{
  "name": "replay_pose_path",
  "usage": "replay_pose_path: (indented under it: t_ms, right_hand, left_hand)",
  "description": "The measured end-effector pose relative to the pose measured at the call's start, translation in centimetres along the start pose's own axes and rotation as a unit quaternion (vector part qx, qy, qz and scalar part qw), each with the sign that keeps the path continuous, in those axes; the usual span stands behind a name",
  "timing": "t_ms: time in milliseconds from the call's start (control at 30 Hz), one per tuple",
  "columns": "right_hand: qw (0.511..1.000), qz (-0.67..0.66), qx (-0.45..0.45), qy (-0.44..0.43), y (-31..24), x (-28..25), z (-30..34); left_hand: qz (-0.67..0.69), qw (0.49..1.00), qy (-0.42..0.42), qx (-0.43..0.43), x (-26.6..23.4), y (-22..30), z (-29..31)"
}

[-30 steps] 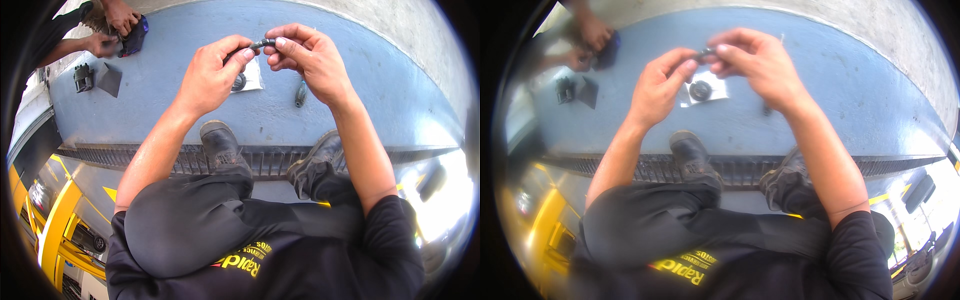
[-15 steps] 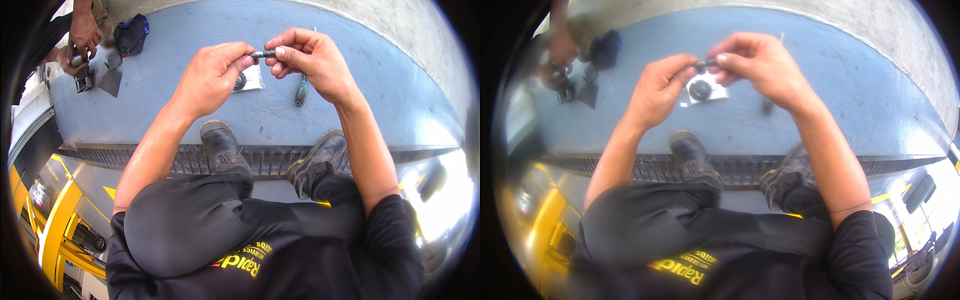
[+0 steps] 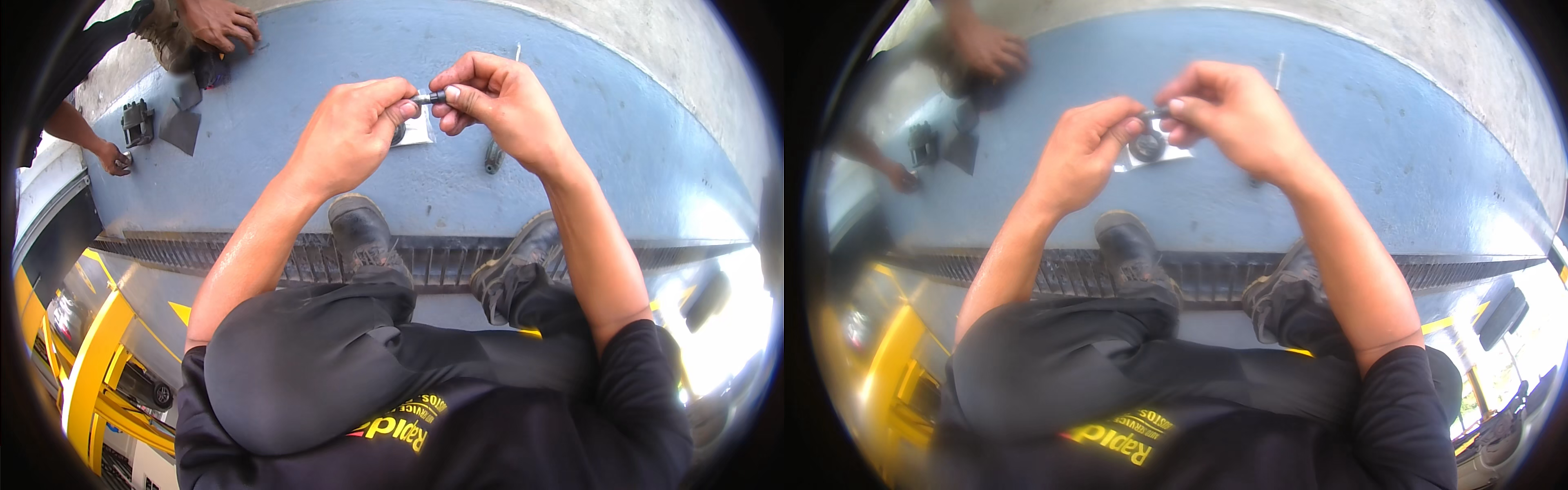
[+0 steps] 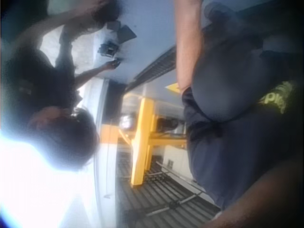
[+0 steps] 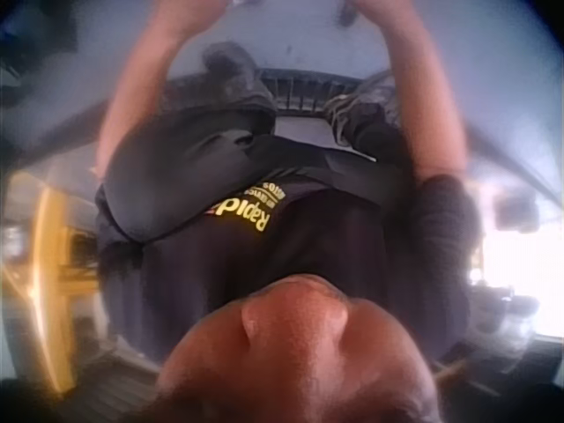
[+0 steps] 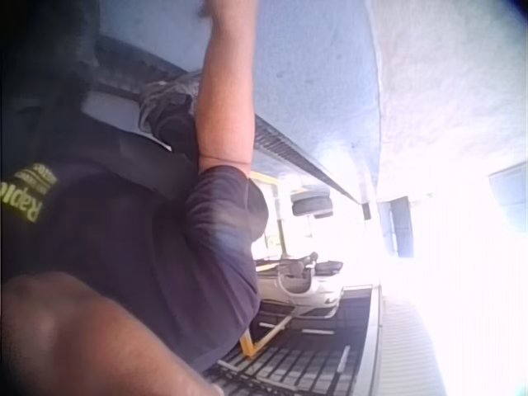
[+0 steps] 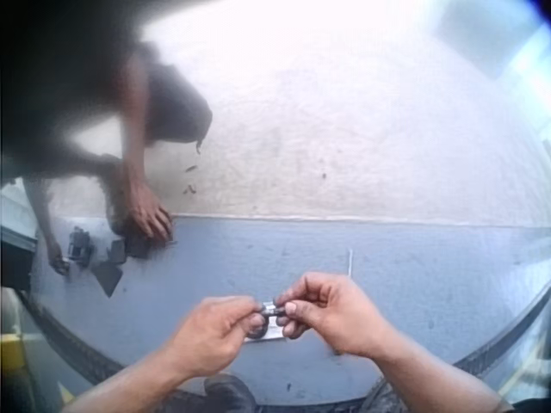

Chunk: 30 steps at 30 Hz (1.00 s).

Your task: The person sits on the garage floor and uses a screwdriver to disassemble and reassemble a small cylindrical metal part. They remove a small ring, manipulate internal components, and then reassemble the part.

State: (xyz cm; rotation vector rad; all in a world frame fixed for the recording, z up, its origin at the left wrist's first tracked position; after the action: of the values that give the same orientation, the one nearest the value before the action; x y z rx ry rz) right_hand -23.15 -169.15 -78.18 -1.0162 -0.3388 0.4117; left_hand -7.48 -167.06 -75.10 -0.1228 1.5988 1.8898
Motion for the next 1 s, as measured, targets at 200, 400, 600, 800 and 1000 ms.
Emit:
replay_pose_path:
  t_ms: [200,400,600,800,1000]
  right_hand:
    - [0.998,-0.031,0.033,-0.047,0.2,0.3,-0.1]
    - [0.999,-0.023,0.006,0.036,-1.1,0.2,-0.2]
    - [0.99,-0.063,-0.054,0.112,-1.5,0.9,0.0]
    - [0.992,0.058,-0.089,0.071,-2.9,0.5,-0.2]
    - [0.942,0.319,-0.028,0.103,2.2,-4.6,-4.2]
  left_hand:
    - [0.014,1.0,-0.01,0.006,0.3,-0.2,0.2]
    - [0.066,0.995,0.045,-0.058,-0.1,-0.9,-0.1]
    - [0.097,0.991,0.069,-0.056,-0.2,-1.8,-0.6]
    - [0.109,0.991,0.079,-0.014,-0.3,-1.6,-0.6]
    - [-0.086,0.96,-0.187,-0.19,2.3,-5.8,1.5]
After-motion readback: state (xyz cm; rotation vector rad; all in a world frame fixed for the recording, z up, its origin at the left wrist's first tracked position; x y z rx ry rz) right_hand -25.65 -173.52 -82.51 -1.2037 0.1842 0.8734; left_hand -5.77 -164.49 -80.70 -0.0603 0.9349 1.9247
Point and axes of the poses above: each hand's wrist, its own z-axis away from the middle knuckle, its own x-axis out of the palm, y = z × x, the point moved 8 cm from there along -z, towards the middle knuckle
